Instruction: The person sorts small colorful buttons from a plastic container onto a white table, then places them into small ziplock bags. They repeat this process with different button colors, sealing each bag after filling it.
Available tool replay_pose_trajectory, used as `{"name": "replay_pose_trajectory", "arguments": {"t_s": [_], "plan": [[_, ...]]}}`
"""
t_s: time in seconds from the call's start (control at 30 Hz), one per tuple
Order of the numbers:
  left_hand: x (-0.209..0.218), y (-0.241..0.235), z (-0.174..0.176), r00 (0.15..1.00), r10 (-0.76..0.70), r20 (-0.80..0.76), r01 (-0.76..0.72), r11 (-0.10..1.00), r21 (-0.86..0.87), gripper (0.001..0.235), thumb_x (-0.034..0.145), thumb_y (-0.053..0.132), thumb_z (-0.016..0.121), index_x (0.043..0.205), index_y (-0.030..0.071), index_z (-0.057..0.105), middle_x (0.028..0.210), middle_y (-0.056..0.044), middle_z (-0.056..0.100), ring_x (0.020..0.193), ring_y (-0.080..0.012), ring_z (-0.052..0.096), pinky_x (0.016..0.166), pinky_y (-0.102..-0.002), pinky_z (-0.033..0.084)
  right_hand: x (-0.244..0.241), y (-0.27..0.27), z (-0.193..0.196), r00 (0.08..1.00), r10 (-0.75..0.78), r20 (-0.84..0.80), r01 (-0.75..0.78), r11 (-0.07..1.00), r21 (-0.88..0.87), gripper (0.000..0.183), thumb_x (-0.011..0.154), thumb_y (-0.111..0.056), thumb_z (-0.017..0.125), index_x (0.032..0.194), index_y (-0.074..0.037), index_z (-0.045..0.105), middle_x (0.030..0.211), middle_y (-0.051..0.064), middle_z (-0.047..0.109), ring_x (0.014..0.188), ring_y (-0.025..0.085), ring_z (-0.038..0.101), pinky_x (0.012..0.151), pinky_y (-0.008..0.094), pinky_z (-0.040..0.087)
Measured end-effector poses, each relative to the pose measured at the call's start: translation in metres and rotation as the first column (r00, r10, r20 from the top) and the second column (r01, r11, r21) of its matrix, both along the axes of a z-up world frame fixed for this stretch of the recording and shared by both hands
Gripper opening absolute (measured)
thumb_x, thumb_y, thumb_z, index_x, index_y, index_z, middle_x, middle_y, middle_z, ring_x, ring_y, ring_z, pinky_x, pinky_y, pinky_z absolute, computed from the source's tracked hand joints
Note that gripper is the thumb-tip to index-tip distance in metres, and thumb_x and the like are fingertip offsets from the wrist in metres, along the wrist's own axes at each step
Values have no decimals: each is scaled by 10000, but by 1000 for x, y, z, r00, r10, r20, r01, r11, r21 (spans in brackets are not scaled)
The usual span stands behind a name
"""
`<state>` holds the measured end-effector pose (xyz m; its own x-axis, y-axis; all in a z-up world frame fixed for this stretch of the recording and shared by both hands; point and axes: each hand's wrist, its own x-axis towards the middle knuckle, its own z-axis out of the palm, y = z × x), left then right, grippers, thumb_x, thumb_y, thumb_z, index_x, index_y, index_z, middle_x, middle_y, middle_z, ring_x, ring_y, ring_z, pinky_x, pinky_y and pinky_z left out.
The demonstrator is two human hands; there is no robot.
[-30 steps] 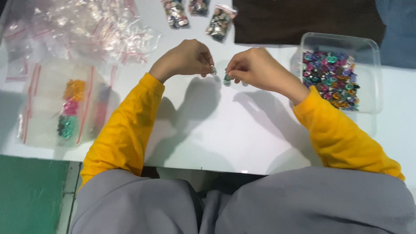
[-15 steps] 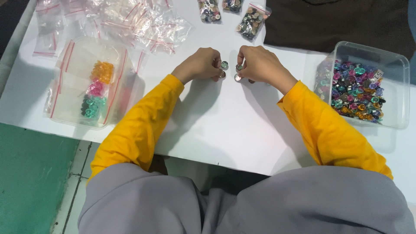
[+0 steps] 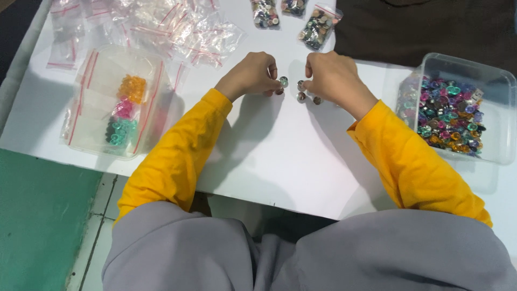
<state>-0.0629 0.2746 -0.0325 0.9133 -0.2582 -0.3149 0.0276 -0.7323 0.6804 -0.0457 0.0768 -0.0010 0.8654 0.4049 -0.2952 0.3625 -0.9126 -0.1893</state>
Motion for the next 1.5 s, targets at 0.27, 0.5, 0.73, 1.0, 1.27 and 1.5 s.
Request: {"name": "replay_pose_trajectory", "arguments": {"t_s": [0.27, 0.5, 0.73, 1.0, 1.27, 1.5], "plan": [[-16, 23, 24, 998, 53, -34, -49, 991, 121, 190, 904, 280, 748, 928, 133, 631, 650, -2, 724, 704, -112, 682, 668, -301, 501, 21, 37, 34, 984, 88, 158, -88, 996, -7, 284, 933, -438, 739, 1034, -173, 722, 1004, 136, 756, 1063, 418, 657, 846, 581, 491], [-6, 64, -32, 913, 129, 387, -264, 909, 321, 200, 914, 243, 684, 1011, 93, 595, 981, -120, 666, 842, -375, 659, 656, -501, 517, 33, 88, 43, 965, 258, 42, -259, 966, 16, 247, 1032, -305, 631, 1160, -110, 714, 1135, 102, 742, 1122, 380, 620, 932, 622, 445], [52, 79, -134, 818, 160, 552, -527, 592, 610, 572, 808, 153, 722, 1331, 93, 498, 1473, -256, 445, 1093, -331, 605, 708, -391, 595, 51, 100, -1, 957, 271, -106, -260, 960, 104, 357, 1034, -180, 461, 1314, -142, 679, 1343, 173, 627, 1134, 375, 604, 921, 503, 458], [55, 63, -96, 879, 65, 473, -441, 490, 752, 289, 783, 212, 767, 1060, 240, 692, 1038, -18, 655, 940, -241, 635, 711, -364, 500, 56, 18, 41, 975, 221, 11, -221, 971, 95, 360, 1063, -176, 438, 1289, -105, 709, 1232, 176, 711, 1094, 389, 639, 897, 500, 456], [46, 32, -79, 843, -11, 538, -448, 539, 713, 314, 694, 189, 808, 964, 236, 655, 969, -10, 609, 848, -226, 606, 730, -378, 456, 25, -26, 55, 992, 120, 43, -112, 981, -157, 421, 1036, -194, 416, 1368, -126, 666, 1277, 262, 692, 1112, 507, 653, 870, 571, 508], [49, 41, -89, 868, -2, 496, -425, 513, 746, 314, 761, 222, 778, 1052, 212, 661, 1016, -33, 637, 905, -240, 625, 765, -390, 473, 13, -31, 56, 998, 55, -31, -60, 975, -216, 425, 1026, -176, 418, 1382, -152, 649, 1277, 221, 695, 1131, 463, 654, 880, 551, 518]]}}
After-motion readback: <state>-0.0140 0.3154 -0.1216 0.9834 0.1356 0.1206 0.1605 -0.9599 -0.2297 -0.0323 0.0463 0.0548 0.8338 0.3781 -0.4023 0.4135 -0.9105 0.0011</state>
